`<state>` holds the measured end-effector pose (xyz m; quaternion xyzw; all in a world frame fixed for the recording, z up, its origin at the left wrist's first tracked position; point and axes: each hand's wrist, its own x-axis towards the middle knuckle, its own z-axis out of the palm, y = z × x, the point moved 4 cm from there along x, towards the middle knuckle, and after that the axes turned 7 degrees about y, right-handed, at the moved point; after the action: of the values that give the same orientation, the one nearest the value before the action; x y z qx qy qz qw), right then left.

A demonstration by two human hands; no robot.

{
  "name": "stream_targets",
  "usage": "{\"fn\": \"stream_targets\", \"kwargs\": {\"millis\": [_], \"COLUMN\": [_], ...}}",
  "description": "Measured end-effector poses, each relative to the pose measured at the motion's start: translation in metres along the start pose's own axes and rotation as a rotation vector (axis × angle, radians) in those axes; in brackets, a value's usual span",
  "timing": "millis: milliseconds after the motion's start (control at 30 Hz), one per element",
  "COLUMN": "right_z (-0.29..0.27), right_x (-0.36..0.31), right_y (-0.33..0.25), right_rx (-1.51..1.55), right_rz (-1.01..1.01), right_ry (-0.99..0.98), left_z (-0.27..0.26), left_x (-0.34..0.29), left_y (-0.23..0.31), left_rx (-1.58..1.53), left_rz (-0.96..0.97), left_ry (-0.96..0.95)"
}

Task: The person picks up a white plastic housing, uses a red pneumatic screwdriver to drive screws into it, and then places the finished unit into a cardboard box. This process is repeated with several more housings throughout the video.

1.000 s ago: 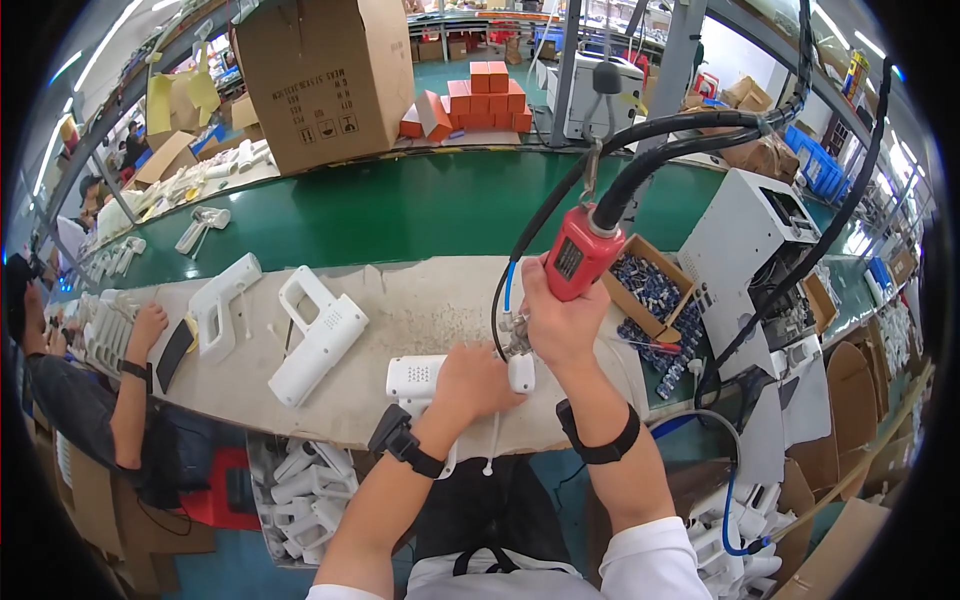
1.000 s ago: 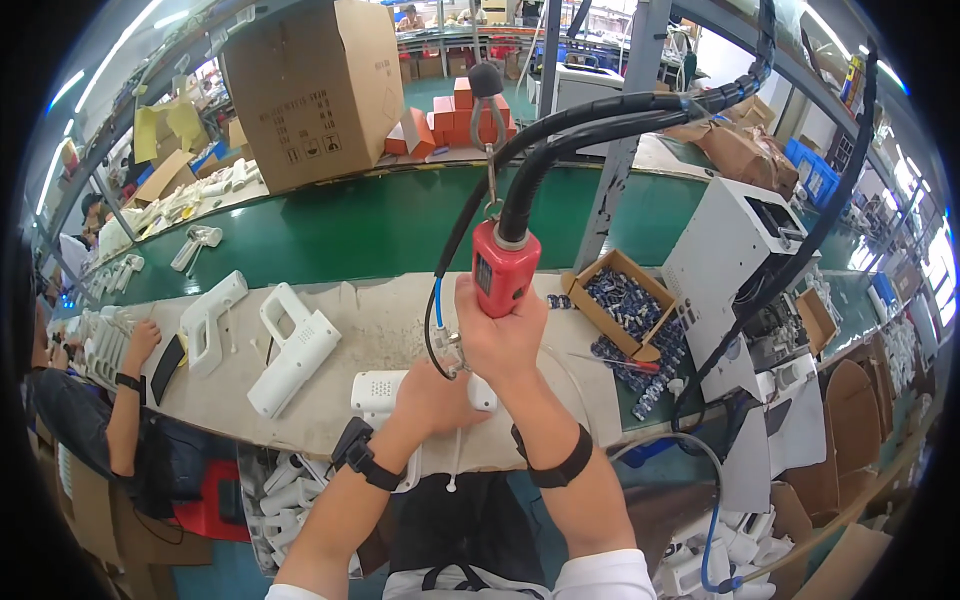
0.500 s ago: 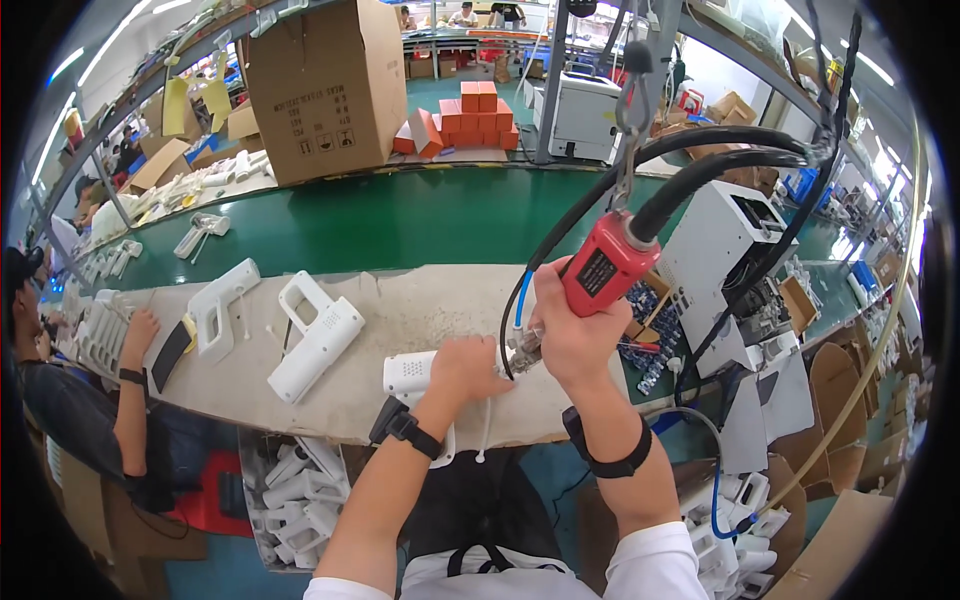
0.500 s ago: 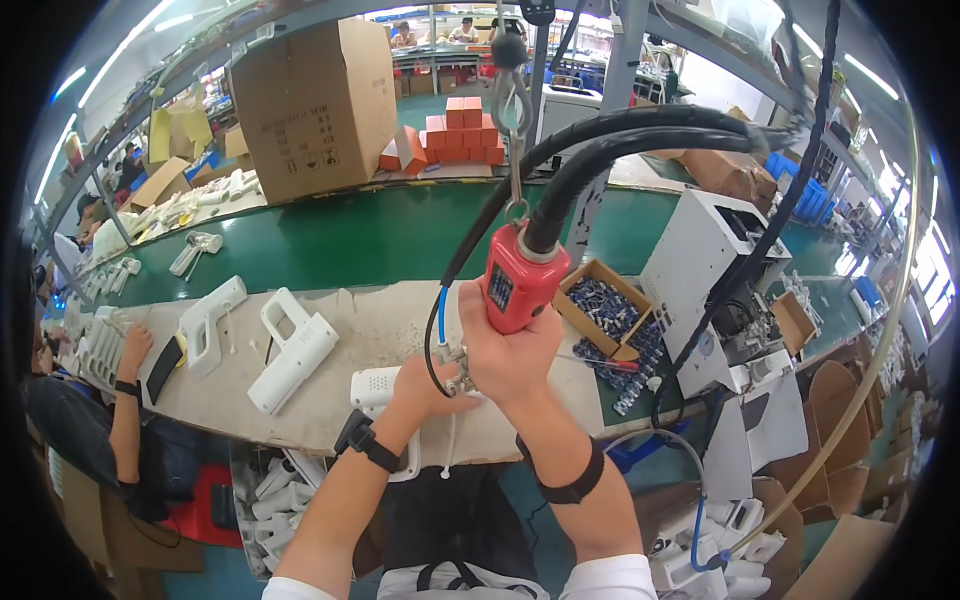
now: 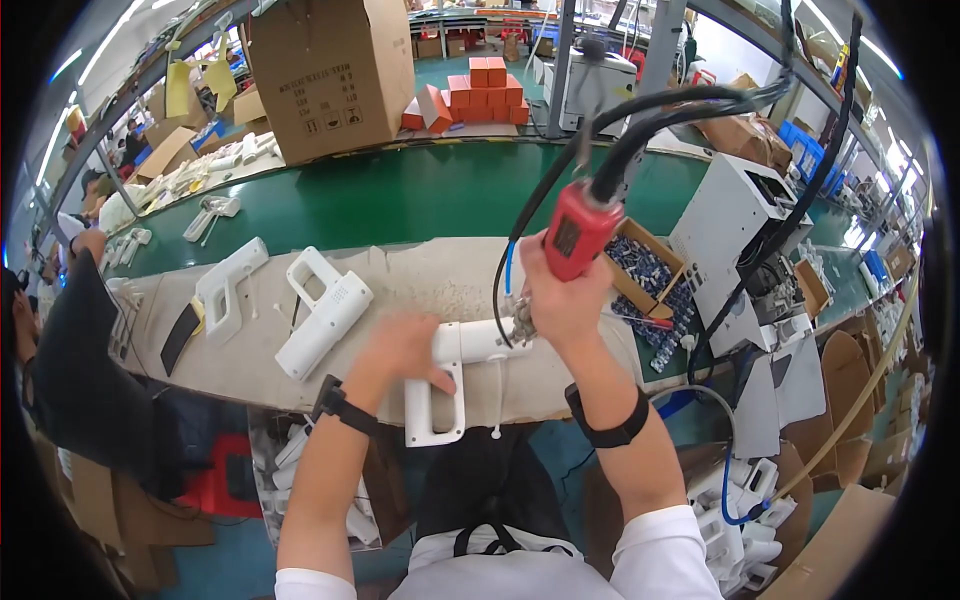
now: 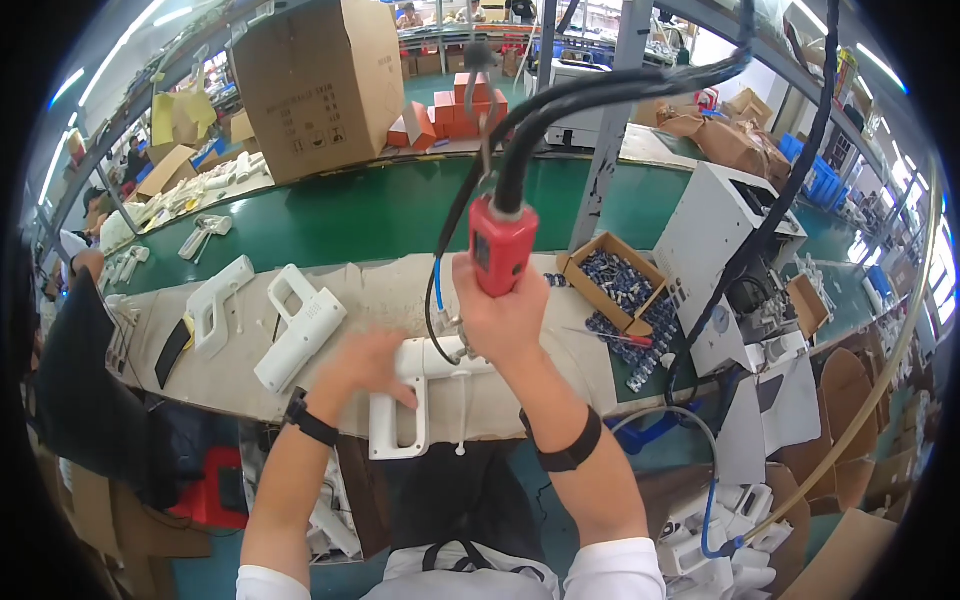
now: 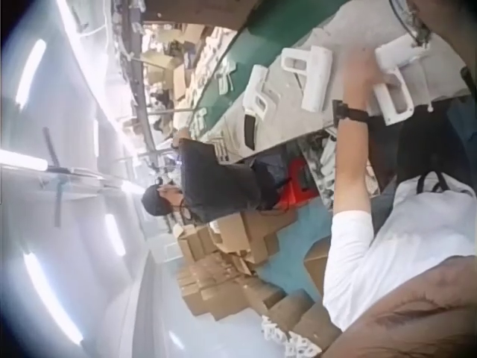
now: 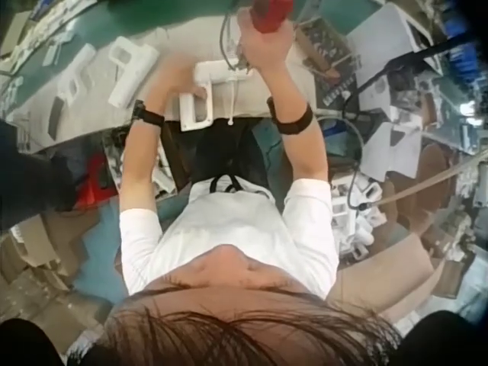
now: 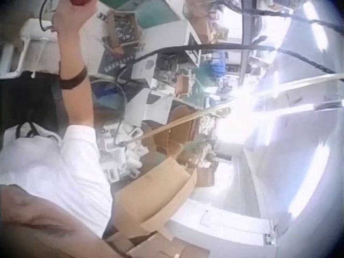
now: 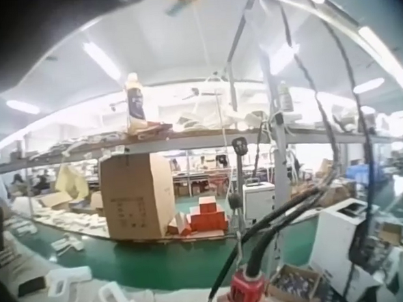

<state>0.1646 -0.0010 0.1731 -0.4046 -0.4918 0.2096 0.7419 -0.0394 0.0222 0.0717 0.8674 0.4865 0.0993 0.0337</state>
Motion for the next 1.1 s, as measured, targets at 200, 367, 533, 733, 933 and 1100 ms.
{"fn": "stream_targets", "kwargs": {"millis": [200, 367, 533, 733, 933, 1100], "right_z": [0.021, 0.04, 0.049, 0.057, 0.056, 0.034], "right_x": [0.02, 0.019, 0.018, 0.007, 0.004, 0.016], "right_y": [-0.071, -0.031, -0.013, 0.025, 0.029, -0.042], "right_rx": [0.181, 0.101, 0.105, -0.06, 0.043, 0.093], "right_rz": [-0.131, -0.103, 0.006, 0.014, 0.002, -0.066], "right_ry": [0.048, -0.001, 0.025, 0.001, -0.012, 0.027], "left_z": [0.008, 0.016, 0.017, 0.006, 0.016, 0.017], "left_x": [0.01, 0.015, 0.015, 0.016, 0.019, 0.024], "left_y": [0.028, 0.043, 0.039, 0.046, 0.048, 0.039], "left_rx": [-0.147, -0.163, -0.167, -0.155, -0.14, -0.253], "left_rz": [-0.194, -0.17, -0.13, -0.18, -0.21, -0.228], "left_ry": [-0.173, -0.177, -0.135, -0.237, -0.271, 0.018]}}
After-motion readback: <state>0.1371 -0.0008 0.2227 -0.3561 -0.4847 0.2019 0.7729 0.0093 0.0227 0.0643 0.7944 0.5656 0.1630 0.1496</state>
